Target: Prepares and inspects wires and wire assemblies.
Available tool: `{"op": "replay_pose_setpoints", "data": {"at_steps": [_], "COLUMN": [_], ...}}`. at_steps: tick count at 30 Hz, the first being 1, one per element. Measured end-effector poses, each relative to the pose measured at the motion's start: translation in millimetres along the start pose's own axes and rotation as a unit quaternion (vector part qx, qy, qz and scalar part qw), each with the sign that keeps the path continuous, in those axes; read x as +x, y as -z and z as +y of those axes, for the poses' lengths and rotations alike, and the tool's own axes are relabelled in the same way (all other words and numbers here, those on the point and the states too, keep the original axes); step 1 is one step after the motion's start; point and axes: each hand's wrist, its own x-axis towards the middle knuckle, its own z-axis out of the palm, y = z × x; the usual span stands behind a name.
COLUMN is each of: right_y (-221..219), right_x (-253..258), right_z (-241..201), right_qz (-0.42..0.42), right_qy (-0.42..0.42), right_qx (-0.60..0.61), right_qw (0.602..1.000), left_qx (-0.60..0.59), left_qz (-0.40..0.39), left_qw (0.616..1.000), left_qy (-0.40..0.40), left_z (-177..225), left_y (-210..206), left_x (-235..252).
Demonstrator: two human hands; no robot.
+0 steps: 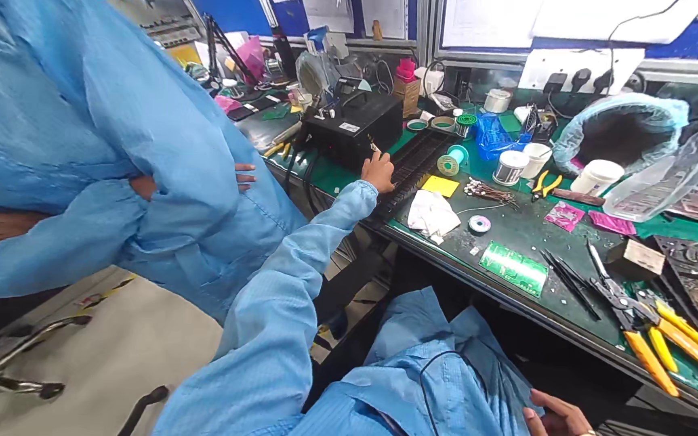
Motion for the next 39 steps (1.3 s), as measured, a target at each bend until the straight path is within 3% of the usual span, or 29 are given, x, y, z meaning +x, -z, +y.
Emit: {"op": "replay_pose_setpoints", "data": {"at_steps": [9,12,15,17,18,20,22,24,27,32,35,39], "right_y": [-3,-12,5,15,23,43,71,87,80,70,71,75], "right_x": [2,8,25,49,60,93,127,149,158,155,155,149], "right_z": [10,1,-56,-90,-98,-89,-53,-10,23,44,50,38], "right_qz": [-0.002,-0.058,-0.187,-0.223,-0.200,-0.071,0.055,0.071,0.075,0.162,0.205,0.285], "right_qy": [-0.027,-0.024,0.076,0.167,0.192,0.210,0.144,0.030,-0.036,0.011,0.050,0.140], "right_qx": [0.011,0.063,0.208,0.241,0.202,0.016,-0.237,-0.363,-0.414,-0.422,-0.410,-0.327], "right_qw": [1.000,0.996,0.957,0.930,0.939,0.975,0.959,0.929,0.906,0.892,0.888,0.890], "left_qx": [-0.180,-0.261,-0.364,-0.429,-0.457,-0.482,-0.494,-0.551,-0.666,-0.804,-0.840,-0.856], "left_qz": [0.155,0.218,0.225,0.205,0.192,0.144,0.078,0.012,-0.098,-0.233,-0.258,-0.252], "left_qw": [0.971,0.940,0.899,0.871,0.851,0.810,0.777,0.719,0.596,0.412,0.355,0.344], "left_qy": [0.014,-0.021,-0.093,-0.124,-0.175,-0.301,-0.383,-0.423,-0.438,-0.359,-0.317,-0.292], "left_z": [-23,-35,-2,27,32,43,83,128,179,215,222,221], "left_y": [22,20,41,66,71,78,69,51,26,-3,-11,-10], "left_x": [-18,-27,-48,-79,-91,-120,-153,-181,-198,-210,-220,-232]}}
